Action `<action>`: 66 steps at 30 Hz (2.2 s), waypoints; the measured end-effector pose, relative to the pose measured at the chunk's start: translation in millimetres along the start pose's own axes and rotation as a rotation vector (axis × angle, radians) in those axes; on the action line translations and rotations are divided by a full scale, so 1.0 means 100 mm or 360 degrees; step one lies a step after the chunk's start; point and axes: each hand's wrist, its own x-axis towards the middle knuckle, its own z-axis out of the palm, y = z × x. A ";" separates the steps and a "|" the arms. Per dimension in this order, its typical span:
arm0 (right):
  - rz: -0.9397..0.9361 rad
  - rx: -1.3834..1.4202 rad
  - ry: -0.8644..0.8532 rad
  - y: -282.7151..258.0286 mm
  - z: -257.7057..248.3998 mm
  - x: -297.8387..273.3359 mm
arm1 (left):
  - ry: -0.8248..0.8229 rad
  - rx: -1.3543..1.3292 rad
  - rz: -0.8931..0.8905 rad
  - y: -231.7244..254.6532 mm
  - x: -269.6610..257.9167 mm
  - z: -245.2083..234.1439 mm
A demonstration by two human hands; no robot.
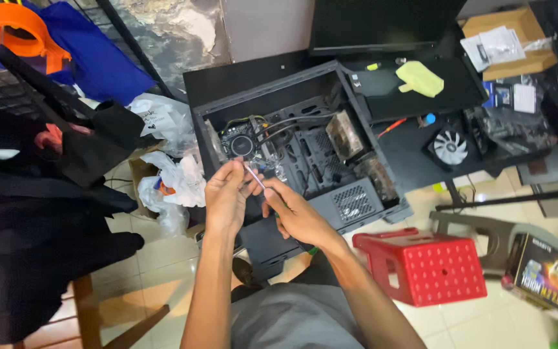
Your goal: The person uses a screwdriver to secure a hard drive into a drive bay inside a computer case. They then move to the side of the case to remove a metal panel, likely a fan shroud, using the same tool.
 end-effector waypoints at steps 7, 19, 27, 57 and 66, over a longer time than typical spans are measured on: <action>-0.0037 0.0065 0.0082 0.06 0.40 0.07 | -0.0097 0.0068 -0.0051 0.35 0.05 -0.23; 0.0047 0.0046 0.0188 -0.11 0.37 0.27 | -0.0182 -0.0034 -0.0189 0.43 0.23 -0.07; 0.0078 0.0029 0.0162 -0.13 0.21 0.52 | -0.0074 -0.0137 -0.0261 0.29 0.54 -0.07; 0.0082 0.0013 0.0033 -0.30 0.18 0.83 | -0.0091 -0.0270 -0.0141 0.52 0.70 -0.08; 0.0056 0.0046 0.0041 -0.33 0.17 0.77 | -0.0125 -0.0267 -0.0126 0.54 0.65 -0.04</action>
